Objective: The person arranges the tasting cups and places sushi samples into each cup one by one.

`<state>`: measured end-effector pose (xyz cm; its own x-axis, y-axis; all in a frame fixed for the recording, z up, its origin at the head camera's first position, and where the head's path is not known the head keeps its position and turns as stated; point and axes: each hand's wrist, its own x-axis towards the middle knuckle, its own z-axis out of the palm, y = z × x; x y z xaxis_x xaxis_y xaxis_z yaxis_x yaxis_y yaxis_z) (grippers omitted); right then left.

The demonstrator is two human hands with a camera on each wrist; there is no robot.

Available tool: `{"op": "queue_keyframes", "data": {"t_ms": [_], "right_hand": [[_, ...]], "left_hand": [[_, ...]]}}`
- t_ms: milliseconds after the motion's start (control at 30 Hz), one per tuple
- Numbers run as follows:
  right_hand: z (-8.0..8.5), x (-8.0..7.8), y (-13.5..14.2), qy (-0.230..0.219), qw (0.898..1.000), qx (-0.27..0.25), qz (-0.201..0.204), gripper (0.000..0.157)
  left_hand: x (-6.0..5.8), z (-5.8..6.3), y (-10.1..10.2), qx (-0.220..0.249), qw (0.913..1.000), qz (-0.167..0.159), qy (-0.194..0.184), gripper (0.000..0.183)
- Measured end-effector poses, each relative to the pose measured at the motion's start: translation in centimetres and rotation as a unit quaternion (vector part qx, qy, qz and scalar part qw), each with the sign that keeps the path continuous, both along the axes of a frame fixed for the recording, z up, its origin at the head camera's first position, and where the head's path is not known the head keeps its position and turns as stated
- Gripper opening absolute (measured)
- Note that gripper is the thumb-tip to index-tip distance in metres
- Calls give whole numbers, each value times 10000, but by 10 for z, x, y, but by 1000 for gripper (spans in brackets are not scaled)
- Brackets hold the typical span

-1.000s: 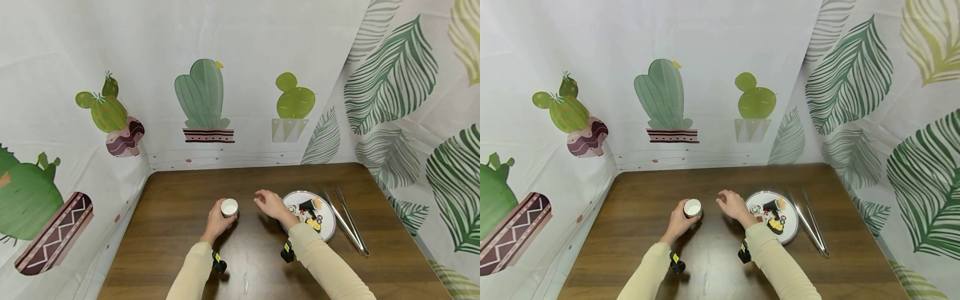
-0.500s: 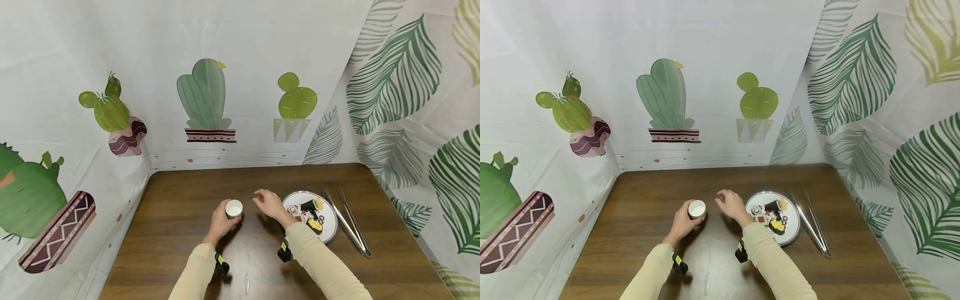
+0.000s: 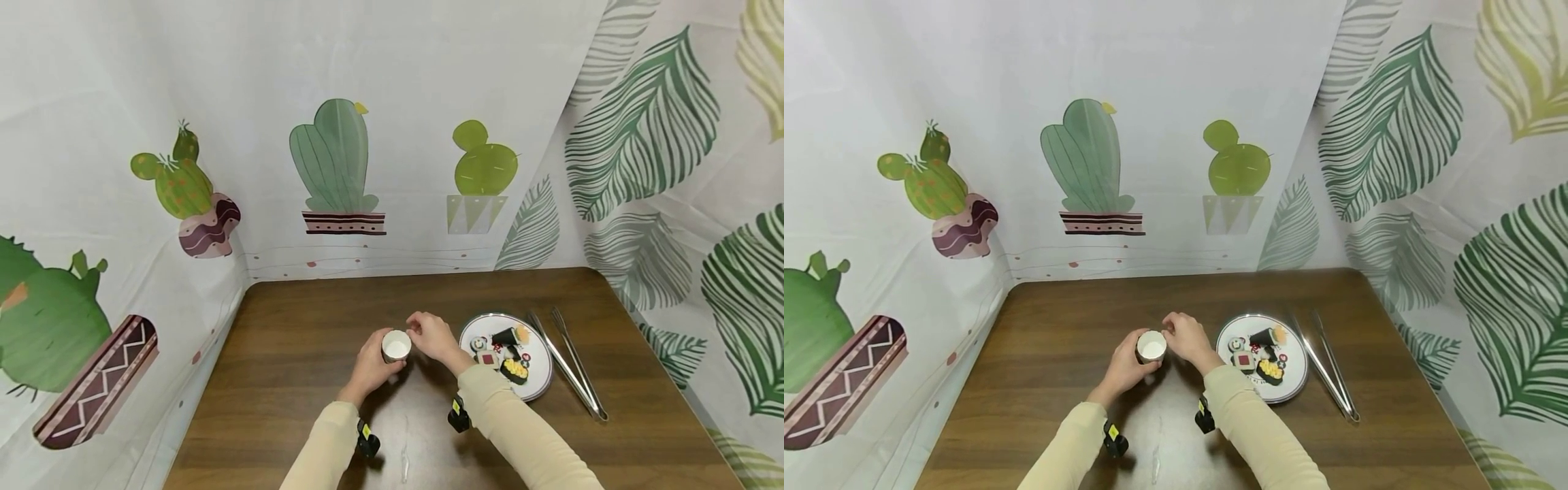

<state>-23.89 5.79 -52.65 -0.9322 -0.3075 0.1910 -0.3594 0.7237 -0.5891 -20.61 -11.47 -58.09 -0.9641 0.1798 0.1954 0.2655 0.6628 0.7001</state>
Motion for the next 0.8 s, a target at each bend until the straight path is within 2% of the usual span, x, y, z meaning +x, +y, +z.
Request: {"op": "queue_keyframes", "data": {"t_ms": [300,500,800], "right_hand": [[-3,3,-5,182,9993,325,-25,10],[-6,4,-6,390,9987,304,-94,5],[-5,6,-5,617,9976,292,-144,9]], "left_hand": [[1,2,6,-174,9997,-178,8,69],[2,3,9,-214,9993,-281,79,68],[2,5,10,-292,9988,-378,139,68]]}}
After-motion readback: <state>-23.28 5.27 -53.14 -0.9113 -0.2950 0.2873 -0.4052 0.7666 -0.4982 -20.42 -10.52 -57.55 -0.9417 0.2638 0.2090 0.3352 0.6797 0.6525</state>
